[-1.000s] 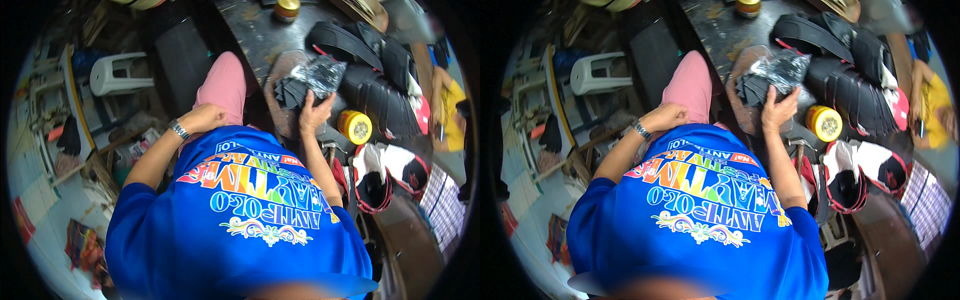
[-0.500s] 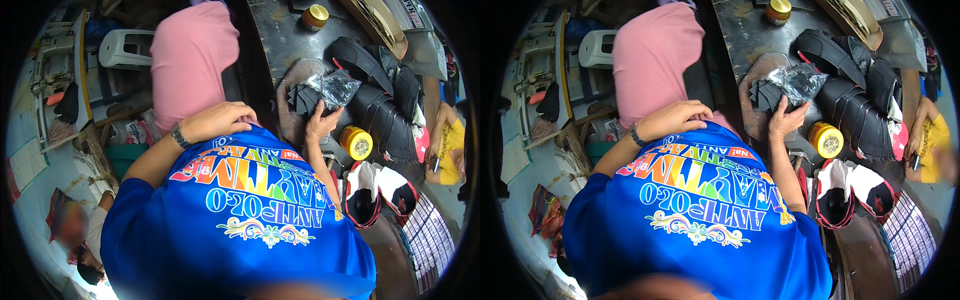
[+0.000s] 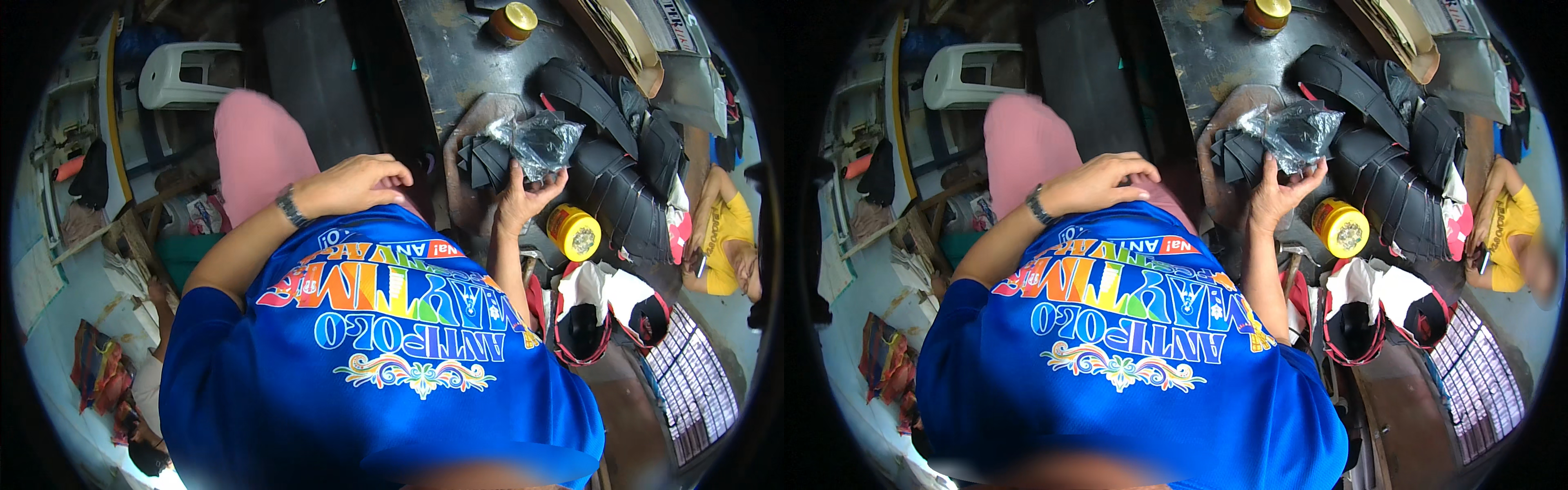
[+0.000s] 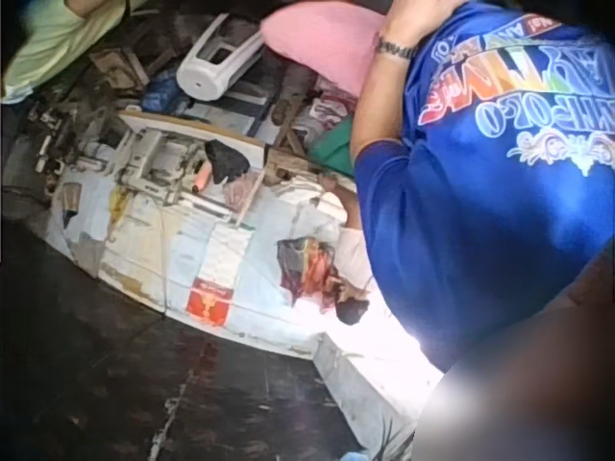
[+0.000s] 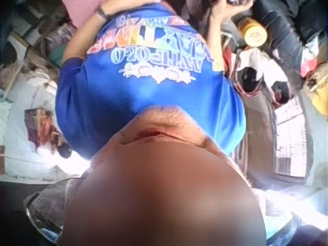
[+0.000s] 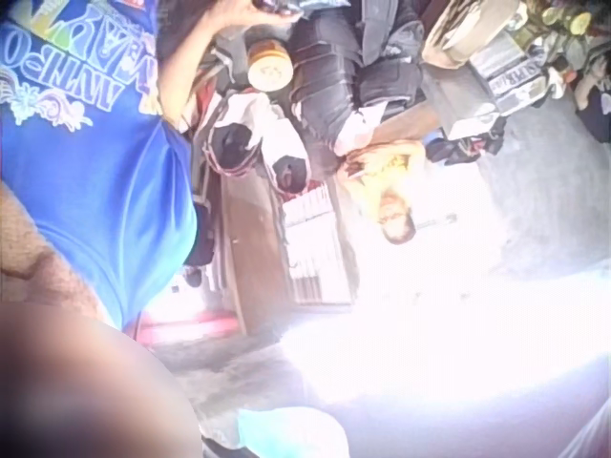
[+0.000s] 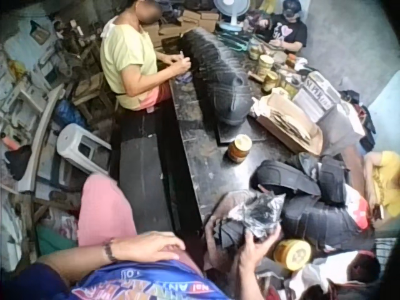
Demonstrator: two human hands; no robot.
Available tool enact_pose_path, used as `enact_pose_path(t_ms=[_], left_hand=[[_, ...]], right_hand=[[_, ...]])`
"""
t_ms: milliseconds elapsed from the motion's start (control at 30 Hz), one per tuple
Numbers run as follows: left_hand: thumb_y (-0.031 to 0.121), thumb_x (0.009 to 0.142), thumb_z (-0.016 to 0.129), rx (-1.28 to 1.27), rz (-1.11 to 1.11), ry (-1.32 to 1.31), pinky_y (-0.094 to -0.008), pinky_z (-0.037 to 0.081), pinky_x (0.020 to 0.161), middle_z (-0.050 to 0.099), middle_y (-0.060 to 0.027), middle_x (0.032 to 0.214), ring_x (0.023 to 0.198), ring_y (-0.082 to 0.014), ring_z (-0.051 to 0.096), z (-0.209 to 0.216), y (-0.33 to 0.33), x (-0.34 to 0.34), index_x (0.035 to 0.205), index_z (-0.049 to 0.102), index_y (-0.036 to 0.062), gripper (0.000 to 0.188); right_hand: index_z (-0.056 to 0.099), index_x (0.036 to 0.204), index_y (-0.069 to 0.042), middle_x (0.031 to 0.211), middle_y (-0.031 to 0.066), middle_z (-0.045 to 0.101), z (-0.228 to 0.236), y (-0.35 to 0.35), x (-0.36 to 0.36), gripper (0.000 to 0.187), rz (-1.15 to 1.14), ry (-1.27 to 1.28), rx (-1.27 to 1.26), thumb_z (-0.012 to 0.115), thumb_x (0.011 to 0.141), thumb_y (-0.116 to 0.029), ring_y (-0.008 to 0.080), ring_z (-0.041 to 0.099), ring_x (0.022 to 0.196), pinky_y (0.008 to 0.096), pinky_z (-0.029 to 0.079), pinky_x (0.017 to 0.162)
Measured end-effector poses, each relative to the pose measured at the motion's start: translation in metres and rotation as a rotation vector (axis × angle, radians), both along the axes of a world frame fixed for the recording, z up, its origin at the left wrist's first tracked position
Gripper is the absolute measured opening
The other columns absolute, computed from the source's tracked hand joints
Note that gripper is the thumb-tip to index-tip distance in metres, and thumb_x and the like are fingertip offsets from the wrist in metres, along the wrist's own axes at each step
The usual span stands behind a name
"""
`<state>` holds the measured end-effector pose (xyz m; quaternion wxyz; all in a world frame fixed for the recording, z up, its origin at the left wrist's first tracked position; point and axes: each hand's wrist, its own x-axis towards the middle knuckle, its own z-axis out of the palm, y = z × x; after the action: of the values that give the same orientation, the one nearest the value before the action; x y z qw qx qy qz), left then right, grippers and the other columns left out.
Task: The person gathers black cutout pieces from a cluttered table, places them into a clear plastic bag, and secures the bag with a twist tie. They then move the packaged bundle aside and continue handling additional pieces.
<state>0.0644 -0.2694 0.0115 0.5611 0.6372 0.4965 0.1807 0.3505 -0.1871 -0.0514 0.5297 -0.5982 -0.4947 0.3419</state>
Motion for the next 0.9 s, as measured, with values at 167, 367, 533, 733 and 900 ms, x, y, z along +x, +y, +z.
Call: enact_pose_path(t_ms=[167,367,533,733,900], left_hand=[[0.030,0.082,0.077,0.012,0.114,-0.198,-0.0376,0.047,0.095,0.043,-0.0117,0.136,0.116,-0.0241,0.053,-0.040,0.038,0.010,0.134,0.051,0.0073,0.062],[0.043,0.076,0.082,-0.377,0.402,-0.847,-0.0354,0.042,0.103,0.039,-0.0187,0.143,0.126,-0.0282,0.048,-0.077,0.061,-0.031,0.148,0.023,-0.0043,0.104],[0.014,0.083,0.075,-0.494,0.434,-1.174,-0.0291,0.050,0.092,0.067,-0.0085,0.114,0.102,-0.0164,0.064,-0.108,0.017,-0.105,0.122,0.061,0.0017,0.042],[0.010,0.084,0.072,-0.513,0.799,-1.370,-0.0282,0.054,0.088,0.068,-0.0068,0.112,0.100,-0.0160,0.067,-0.131,-0.052,-0.185,0.118,0.063,0.0032,0.035],[0.014,0.086,0.072,-0.511,0.991,-1.352,-0.0268,0.054,0.082,0.069,-0.0045,0.106,0.094,-0.0133,0.066,-0.149,-0.098,-0.240,0.113,0.065,0.0056,0.029]], right_hand=[[0.025,0.146,-0.013,0.123,0.0146,0.044,0.026,-0.001,-0.026,0.091,-0.116,0.185,-0.095,0.073,0.072,0.011,0.0252,0.055,0.113,0.0371,0.047,0.095],[0.021,0.148,-0.014,0.129,0.0182,0.046,0.060,-0.022,-0.116,0.095,0.256,0.455,-0.264,0.066,0.070,0.016,0.0276,0.055,0.114,0.0377,0.049,0.094],[0.025,0.149,-0.008,0.127,0.0150,0.051,0.036,-0.019,-0.197,0.089,0.688,0.082,-0.422,0.077,0.077,-0.003,0.0223,0.055,0.115,0.0340,0.046,0.098],[0.027,0.148,-0.002,0.143,0.0283,0.039,-0.028,0.026,-0.166,0.090,0.517,-1.590,-0.039,0.075,0.080,-0.035,0.0420,0.038,0.133,0.0489,0.029,0.112],[0.008,0.152,0.002,0.147,0.0363,0.025,-0.070,0.057,-0.132,0.095,0.513,-1.936,-0.118,0.067,0.085,-0.031,0.0517,0.029,0.135,0.0527,0.024,0.114]])
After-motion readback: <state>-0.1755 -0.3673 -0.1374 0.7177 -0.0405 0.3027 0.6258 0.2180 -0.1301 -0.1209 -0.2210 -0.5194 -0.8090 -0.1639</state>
